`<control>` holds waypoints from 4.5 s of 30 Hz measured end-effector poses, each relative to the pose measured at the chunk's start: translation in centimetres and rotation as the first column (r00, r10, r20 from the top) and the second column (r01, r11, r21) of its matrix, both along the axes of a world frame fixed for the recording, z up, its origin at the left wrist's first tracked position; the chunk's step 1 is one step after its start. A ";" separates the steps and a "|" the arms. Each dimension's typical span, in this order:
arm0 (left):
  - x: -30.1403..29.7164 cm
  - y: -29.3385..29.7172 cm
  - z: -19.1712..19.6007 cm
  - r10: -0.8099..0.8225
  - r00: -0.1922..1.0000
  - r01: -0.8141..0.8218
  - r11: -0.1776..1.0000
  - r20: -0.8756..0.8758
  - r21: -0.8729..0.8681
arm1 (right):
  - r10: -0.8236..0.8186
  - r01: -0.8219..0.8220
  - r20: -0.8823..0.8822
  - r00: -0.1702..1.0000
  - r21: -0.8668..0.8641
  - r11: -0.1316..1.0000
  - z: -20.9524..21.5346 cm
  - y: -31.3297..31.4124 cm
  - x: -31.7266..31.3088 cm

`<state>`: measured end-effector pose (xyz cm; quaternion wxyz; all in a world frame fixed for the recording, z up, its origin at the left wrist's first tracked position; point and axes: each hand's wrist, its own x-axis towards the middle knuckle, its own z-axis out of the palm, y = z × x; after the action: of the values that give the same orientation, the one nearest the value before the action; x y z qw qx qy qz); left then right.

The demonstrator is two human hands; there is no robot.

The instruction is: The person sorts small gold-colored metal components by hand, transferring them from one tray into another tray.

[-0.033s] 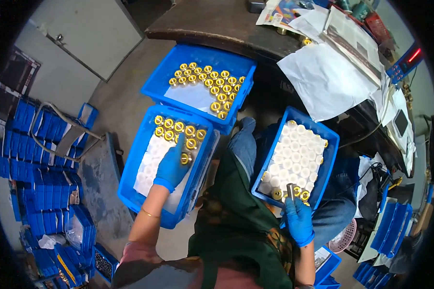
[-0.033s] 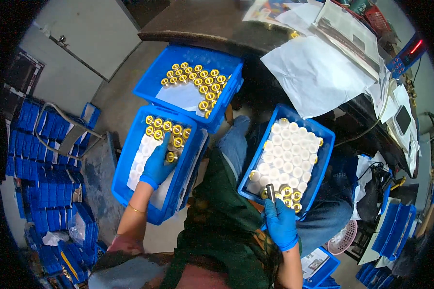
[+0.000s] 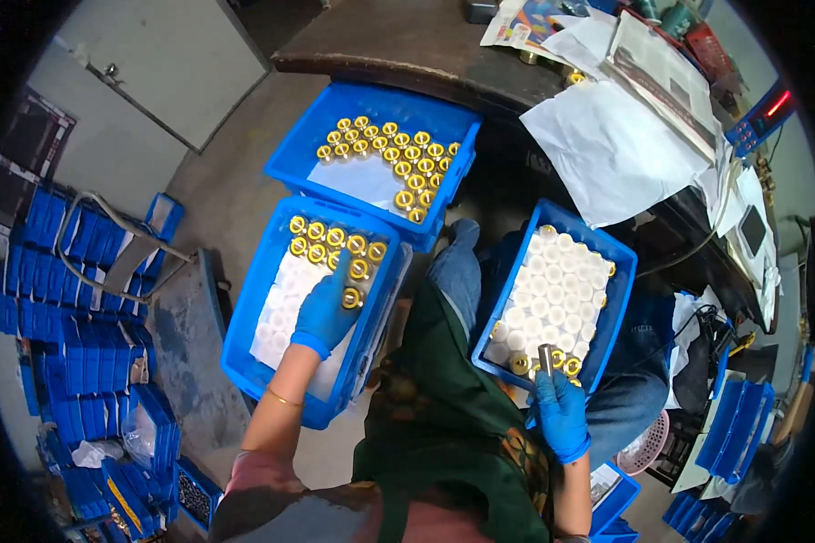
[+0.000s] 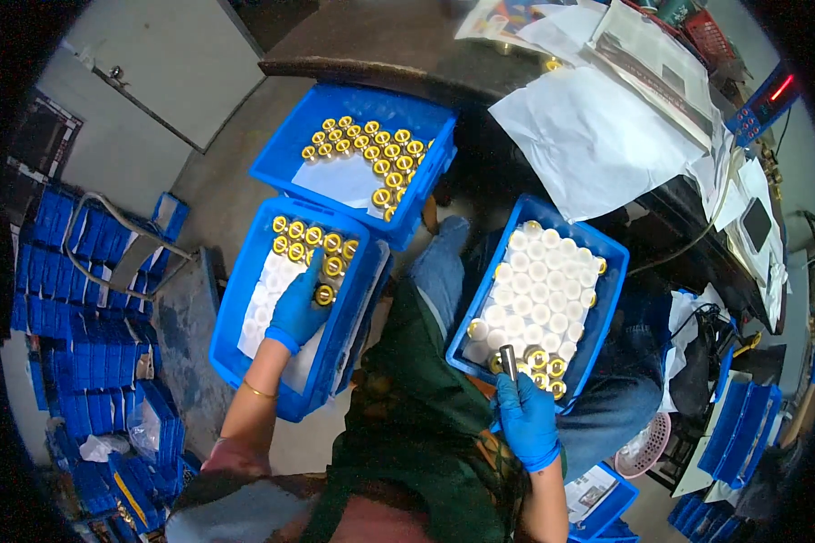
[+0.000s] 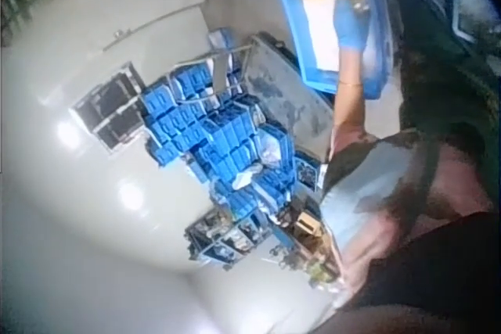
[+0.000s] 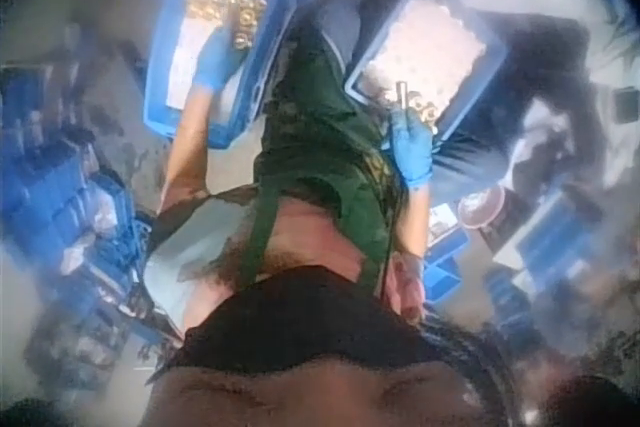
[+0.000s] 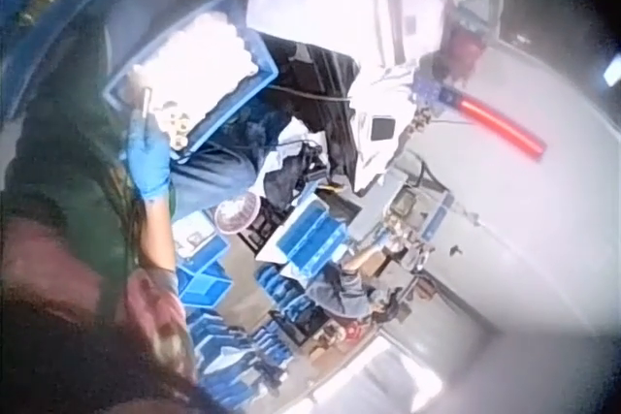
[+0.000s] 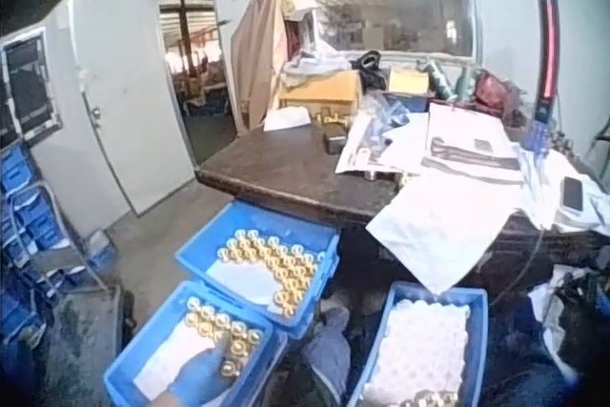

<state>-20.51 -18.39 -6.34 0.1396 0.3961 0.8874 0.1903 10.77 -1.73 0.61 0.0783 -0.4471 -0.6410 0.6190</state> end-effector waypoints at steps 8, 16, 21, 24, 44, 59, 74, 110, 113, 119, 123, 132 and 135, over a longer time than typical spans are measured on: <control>0.6 1.2 -0.9 -0.023 0.989 -0.010 0.976 0.148 0.220 | -0.150 0.141 -0.061 0.987 -0.130 0.981 -1.0 0.4 2.7; 7.5 9.3 4.0 -0.359 0.933 0.349 0.880 -0.030 0.323 | -0.382 0.315 -0.214 0.899 -0.288 0.904 -0.1 2.1 4.7; 17.7 14.9 -4.4 -0.810 0.586 0.801 0.583 0.022 0.138 | -0.316 0.277 -0.149 0.937 -0.237 0.931 0.4 1.7 5.8; 19.1 16.4 -5.7 -0.780 0.608 0.793 0.593 0.145 -0.139 | -0.320 0.269 -0.164 0.933 -0.272 0.924 0.4 0.9 6.5; 19.3 15.9 5.5 -0.360 -0.150 -0.111 0.932 0.921 0.347 | -0.021 0.003 -0.095 0.995 -0.182 0.983 0.5 0.9 4.3; 21.3 15.5 7.3 -0.497 0.156 -0.174 0.837 0.854 0.519 | -0.086 0.061 -0.008 0.996 0.767 0.639 0.0 0.2 2.6; 18.4 12.7 4.8 -0.402 0.250 -0.242 0.855 0.881 0.459 | 0.048 -0.110 0.109 0.993 0.678 0.727 -1.1 -0.7 1.0; 19.4 18.2 -6.4 -0.811 0.580 0.763 0.575 0.081 0.297 | 0.395 -0.389 0.086 0.915 0.455 0.801 0.6 -1.2 3.0; 22.3 20.9 -5.4 -0.788 0.589 0.803 0.596 0.181 -0.019 | 0.373 -0.378 0.081 0.924 0.343 0.860 0.8 -0.8 4.7; 20.5 20.6 -9.7 -0.589 0.670 0.599 0.789 0.453 0.139 | 0.149 -0.146 -0.081 0.986 0.042 0.988 -0.4 0.0 5.4; 19.2 19.4 -3.1 -0.315 -0.114 -0.027 0.949 0.942 0.314 | 0.041 -0.048 -0.090 0.995 -0.081 0.996 -0.3 1.2 5.9; 19.0 17.5 5.9 -0.761 0.225 0.358 0.645 0.608 0.675 | -0.174 0.170 -0.163 0.971 -0.039 0.985 -1.0 0.8 4.3; 20.1 17.1 5.6 -0.537 0.047 0.026 0.844 0.843 0.536 | -0.120 0.114 -0.015 0.993 0.458 0.882 -1.7 0.4 4.1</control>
<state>-0.36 -1.31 -0.69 0.6450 0.3565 0.4098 0.5376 14.85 -1.28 -1.10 0.2141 -0.4582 -0.7412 0.4415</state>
